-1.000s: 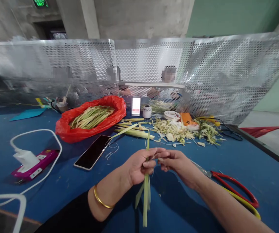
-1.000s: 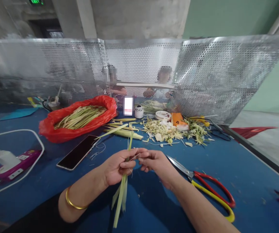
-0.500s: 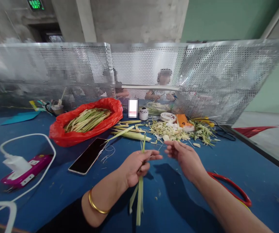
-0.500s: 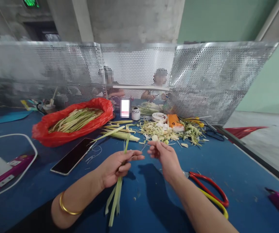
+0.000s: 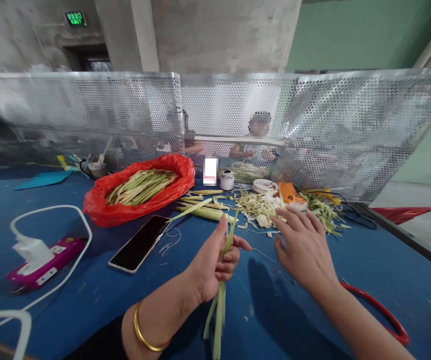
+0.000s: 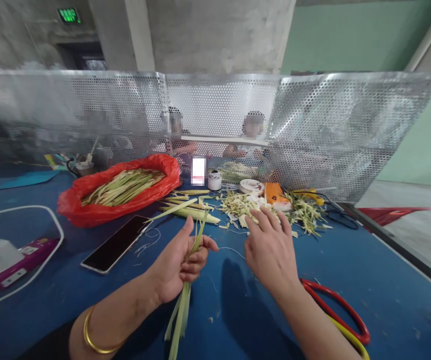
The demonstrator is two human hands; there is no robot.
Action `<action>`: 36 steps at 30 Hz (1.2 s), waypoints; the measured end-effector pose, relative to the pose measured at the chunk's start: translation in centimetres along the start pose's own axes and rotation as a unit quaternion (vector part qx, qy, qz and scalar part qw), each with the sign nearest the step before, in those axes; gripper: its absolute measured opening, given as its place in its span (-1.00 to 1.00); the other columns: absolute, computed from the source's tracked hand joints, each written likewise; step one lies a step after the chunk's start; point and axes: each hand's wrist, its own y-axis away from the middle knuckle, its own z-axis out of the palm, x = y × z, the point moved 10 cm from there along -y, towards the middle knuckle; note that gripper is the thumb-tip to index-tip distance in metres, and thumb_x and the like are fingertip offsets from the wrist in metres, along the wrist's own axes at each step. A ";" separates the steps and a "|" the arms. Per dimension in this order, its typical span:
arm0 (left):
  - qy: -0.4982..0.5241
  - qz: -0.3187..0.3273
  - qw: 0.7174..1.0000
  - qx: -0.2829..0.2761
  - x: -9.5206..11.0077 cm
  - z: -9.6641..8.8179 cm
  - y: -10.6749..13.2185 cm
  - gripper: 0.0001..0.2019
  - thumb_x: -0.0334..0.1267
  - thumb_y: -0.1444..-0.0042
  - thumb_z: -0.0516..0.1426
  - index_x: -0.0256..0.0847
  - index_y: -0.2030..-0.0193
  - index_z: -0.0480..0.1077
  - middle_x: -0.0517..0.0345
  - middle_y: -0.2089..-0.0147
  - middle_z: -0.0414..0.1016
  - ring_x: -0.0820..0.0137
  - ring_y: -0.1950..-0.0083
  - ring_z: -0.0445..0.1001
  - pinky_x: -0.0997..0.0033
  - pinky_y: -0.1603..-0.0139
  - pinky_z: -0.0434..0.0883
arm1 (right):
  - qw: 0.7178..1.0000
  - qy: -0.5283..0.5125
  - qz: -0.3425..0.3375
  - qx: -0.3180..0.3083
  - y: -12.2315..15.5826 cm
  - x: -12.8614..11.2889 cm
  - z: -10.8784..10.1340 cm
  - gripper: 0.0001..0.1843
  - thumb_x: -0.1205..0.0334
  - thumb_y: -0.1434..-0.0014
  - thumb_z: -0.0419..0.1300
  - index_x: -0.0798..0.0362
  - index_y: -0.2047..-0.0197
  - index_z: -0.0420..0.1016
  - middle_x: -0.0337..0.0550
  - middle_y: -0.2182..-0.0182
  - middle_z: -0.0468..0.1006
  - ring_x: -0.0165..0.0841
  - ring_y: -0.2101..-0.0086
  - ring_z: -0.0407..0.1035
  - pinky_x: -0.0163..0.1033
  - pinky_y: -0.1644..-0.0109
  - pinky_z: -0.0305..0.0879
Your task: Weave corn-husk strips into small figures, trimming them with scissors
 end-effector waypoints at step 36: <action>0.162 0.154 0.973 0.061 2.9 -1.5 -0.6 -0.85 -0.38 -0.24 0.06 -0.33 0.29 0.44 0.20 0.45 0.40 0.55 0.48 0.42 0.53 0.35 0.47 | 0.487 -0.716 0.386 -0.318 7.3 -9.1 8.9 -0.62 -0.04 -0.09 0.30 0.16 0.27 0.54 -0.06 0.41 0.60 -0.31 0.40 0.53 -0.27 0.29 0.37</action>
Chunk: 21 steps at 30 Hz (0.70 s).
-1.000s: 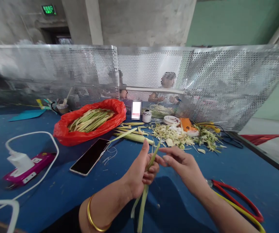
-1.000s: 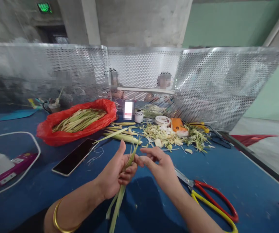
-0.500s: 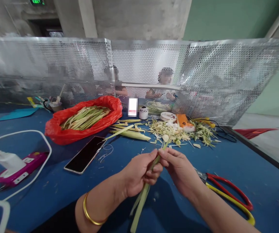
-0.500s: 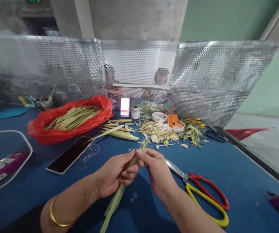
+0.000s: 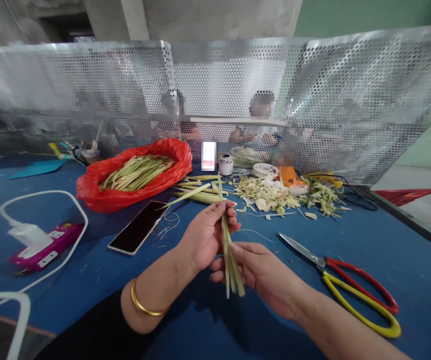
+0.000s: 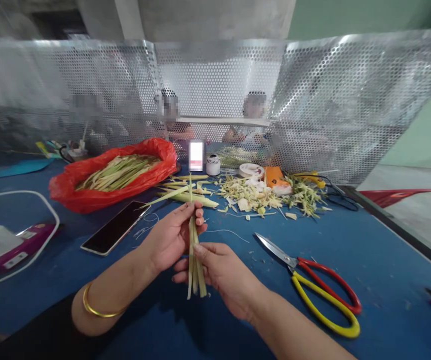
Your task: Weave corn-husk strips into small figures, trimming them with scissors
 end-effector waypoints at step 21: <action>0.002 -0.081 0.997 -0.017 -1.5 -0.3 -0.3 -0.65 -0.16 -0.31 -0.02 -0.41 0.17 0.48 -0.01 0.33 0.57 0.40 0.34 0.56 0.41 0.23 0.53 | 0.994 -0.096 0.021 -0.040 0.1 0.3 0.3 -0.79 0.21 -0.14 0.28 0.25 0.33 0.54 -0.24 0.59 0.48 -0.44 0.59 0.45 -0.32 0.40 0.40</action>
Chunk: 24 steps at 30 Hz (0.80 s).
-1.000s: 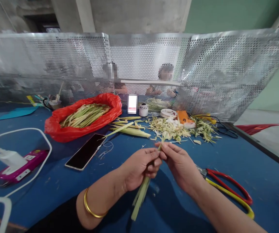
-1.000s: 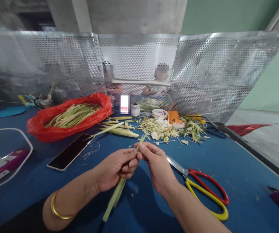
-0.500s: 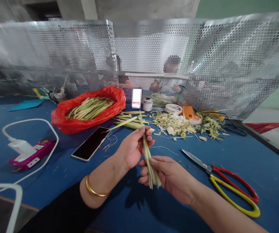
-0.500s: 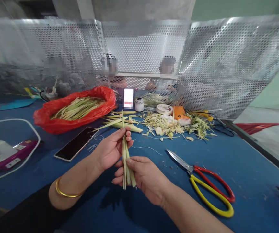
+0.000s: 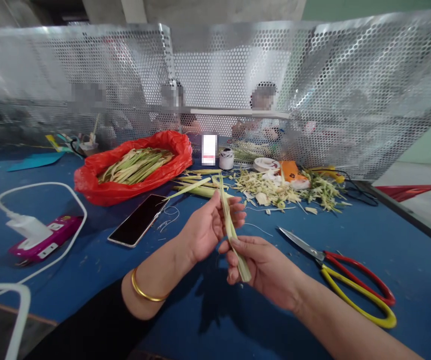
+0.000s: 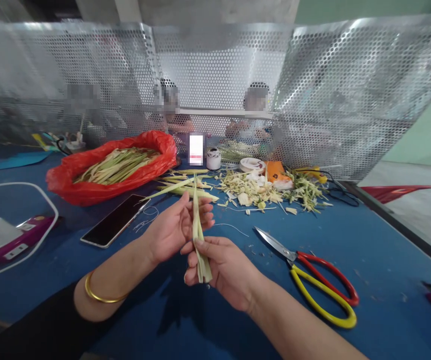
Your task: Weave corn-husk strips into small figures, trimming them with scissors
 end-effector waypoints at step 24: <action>-0.001 0.051 0.997 0.066 0.7 -1.5 0.1 -0.77 -0.33 -0.30 -0.03 -0.29 0.36 0.35 -0.05 0.20 0.61 0.34 0.22 0.60 0.35 0.18 0.53 | 0.905 0.316 -0.209 0.194 0.9 -5.5 -3.5 -0.58 -0.13 -0.18 0.14 0.10 0.31 0.49 -0.15 0.43 0.53 -0.32 0.41 0.44 -0.23 0.27 0.32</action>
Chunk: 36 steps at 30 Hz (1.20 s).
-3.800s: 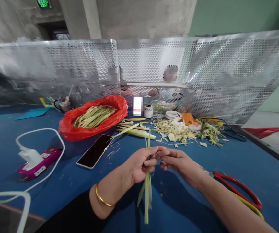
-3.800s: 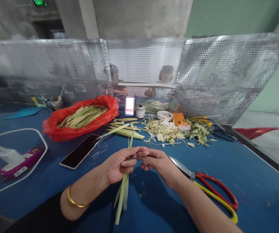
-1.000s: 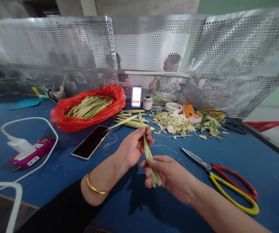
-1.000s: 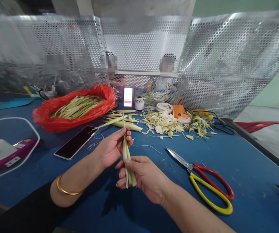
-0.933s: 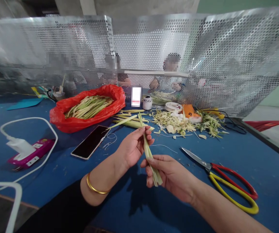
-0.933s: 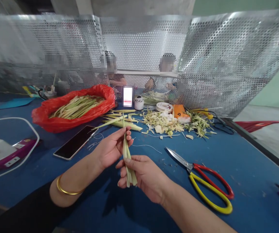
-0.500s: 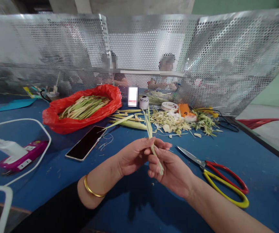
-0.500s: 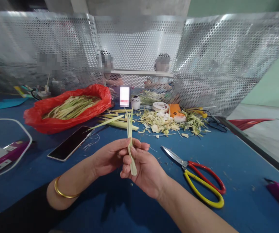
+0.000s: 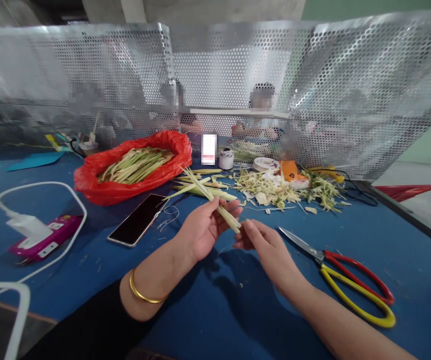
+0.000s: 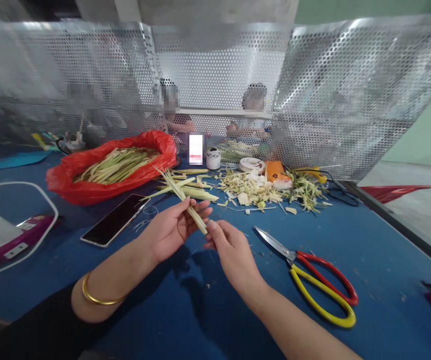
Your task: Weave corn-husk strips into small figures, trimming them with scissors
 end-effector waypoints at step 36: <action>-0.023 0.008 1.000 -0.002 -0.2 0.2 0.3 -0.78 -0.39 -0.29 -0.03 -0.35 0.26 0.43 -0.08 0.22 0.59 0.33 0.21 0.58 0.32 0.13 0.48 | 0.996 -0.074 0.043 0.006 -0.5 1.2 0.0 -0.61 -0.08 0.00 0.33 0.09 0.53 0.46 -0.27 0.61 0.43 -0.41 0.55 0.34 -0.26 0.31 0.30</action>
